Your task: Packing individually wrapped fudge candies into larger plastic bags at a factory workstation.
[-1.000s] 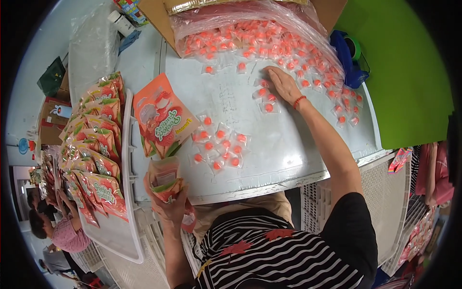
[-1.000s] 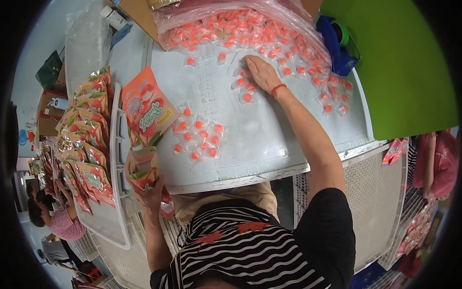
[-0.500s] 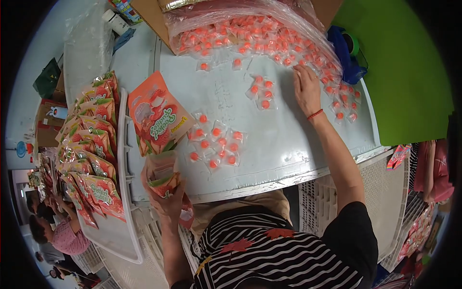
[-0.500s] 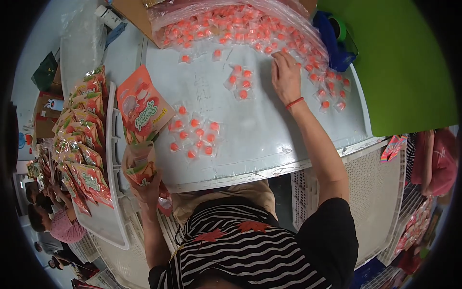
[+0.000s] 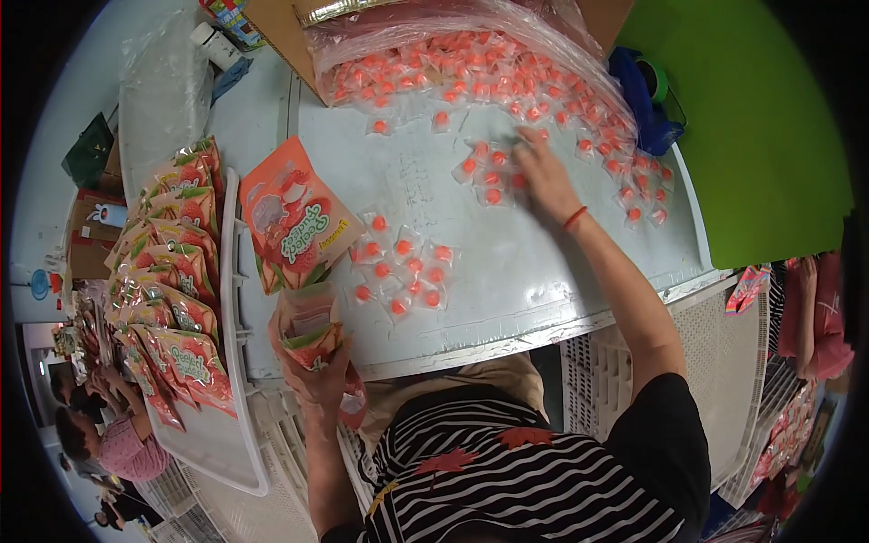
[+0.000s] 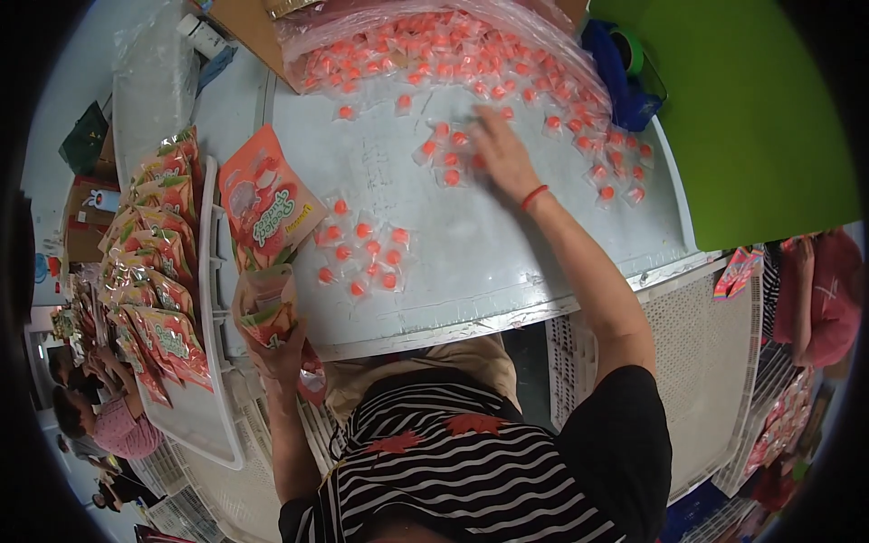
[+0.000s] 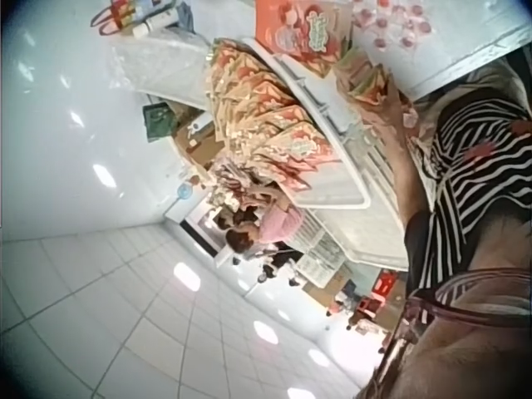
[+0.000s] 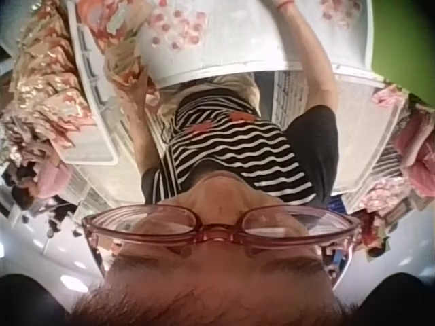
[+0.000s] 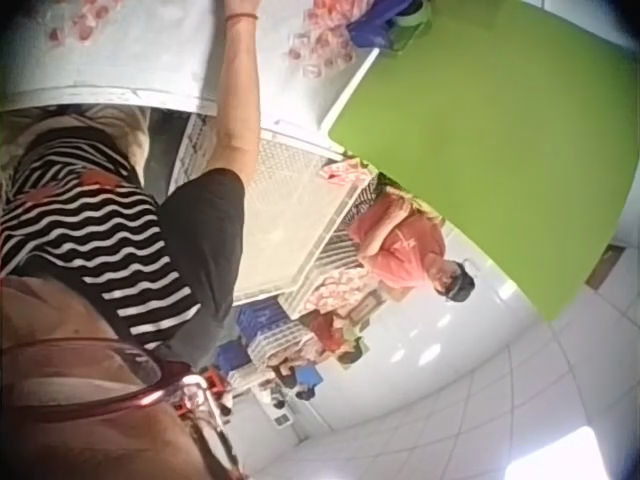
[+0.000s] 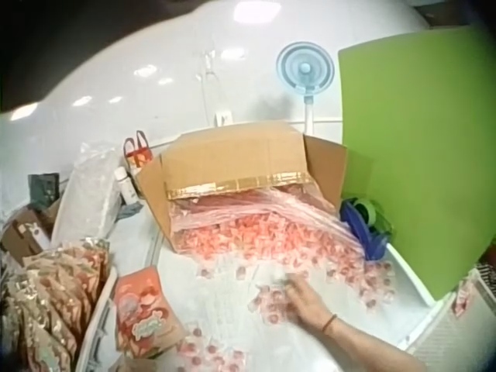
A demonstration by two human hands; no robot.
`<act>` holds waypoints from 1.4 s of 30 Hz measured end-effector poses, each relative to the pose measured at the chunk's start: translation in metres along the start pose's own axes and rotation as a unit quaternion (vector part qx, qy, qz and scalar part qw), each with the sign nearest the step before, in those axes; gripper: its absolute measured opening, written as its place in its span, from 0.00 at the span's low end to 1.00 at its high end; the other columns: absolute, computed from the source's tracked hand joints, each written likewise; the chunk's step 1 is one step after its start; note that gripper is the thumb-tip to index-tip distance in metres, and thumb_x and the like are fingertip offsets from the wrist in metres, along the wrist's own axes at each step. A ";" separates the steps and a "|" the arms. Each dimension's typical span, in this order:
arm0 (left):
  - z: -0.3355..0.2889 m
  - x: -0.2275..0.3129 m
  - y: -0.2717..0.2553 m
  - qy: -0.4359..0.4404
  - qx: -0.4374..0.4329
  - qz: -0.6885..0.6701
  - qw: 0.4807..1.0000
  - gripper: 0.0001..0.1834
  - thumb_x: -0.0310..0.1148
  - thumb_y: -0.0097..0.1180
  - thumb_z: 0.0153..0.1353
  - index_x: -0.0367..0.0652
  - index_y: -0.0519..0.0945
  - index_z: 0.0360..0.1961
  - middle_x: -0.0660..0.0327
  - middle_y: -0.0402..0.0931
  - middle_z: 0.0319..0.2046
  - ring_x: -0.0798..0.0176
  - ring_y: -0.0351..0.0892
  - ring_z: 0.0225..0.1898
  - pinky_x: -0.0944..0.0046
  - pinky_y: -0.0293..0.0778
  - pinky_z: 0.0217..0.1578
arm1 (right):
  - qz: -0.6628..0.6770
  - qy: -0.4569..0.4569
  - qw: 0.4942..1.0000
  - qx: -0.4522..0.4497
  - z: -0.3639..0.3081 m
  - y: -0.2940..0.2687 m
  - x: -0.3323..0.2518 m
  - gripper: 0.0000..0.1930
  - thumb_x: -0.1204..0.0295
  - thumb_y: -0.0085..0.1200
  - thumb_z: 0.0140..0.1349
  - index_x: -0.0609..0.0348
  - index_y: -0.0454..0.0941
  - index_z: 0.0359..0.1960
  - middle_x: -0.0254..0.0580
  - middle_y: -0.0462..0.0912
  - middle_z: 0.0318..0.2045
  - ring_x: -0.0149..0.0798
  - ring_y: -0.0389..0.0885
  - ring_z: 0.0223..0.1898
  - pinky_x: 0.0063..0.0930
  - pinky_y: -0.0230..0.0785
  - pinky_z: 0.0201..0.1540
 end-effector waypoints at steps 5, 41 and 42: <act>-0.002 0.004 0.001 -0.025 -0.009 -0.051 0.998 0.50 0.24 0.72 0.40 0.37 0.56 0.63 0.48 0.68 0.52 0.51 0.72 0.51 0.57 0.68 0.52 | -0.312 -0.272 0.909 -0.048 -0.008 0.056 -0.036 0.22 0.55 0.54 0.59 0.49 0.73 0.52 0.45 0.70 0.56 0.56 0.63 0.61 0.49 0.58 0.60; 0.029 0.038 0.070 0.083 -0.054 -0.047 0.994 0.55 0.35 0.74 0.37 0.34 0.53 0.64 0.42 0.62 0.57 0.41 0.63 0.58 0.48 0.63 0.56 | -0.034 -0.175 0.975 -0.136 -0.052 0.134 -0.209 0.21 0.61 0.38 0.69 0.69 0.75 0.33 0.56 0.78 0.25 0.59 0.76 0.32 0.44 0.68 0.38; 0.029 0.037 0.071 0.079 -0.053 -0.042 0.995 0.56 0.35 0.74 0.37 0.34 0.52 0.64 0.42 0.62 0.57 0.40 0.63 0.59 0.48 0.63 0.57 | -0.046 -0.124 0.967 -0.217 -0.051 0.139 -0.208 0.21 0.61 0.37 0.68 0.69 0.75 0.34 0.56 0.78 0.28 0.59 0.76 0.34 0.45 0.68 0.40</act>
Point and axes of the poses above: each hand's wrist, its own z-axis towards the middle knuckle, its own y-axis out of the palm, x = y × z, the point moved 5 cm from there along z, towards the middle knuckle
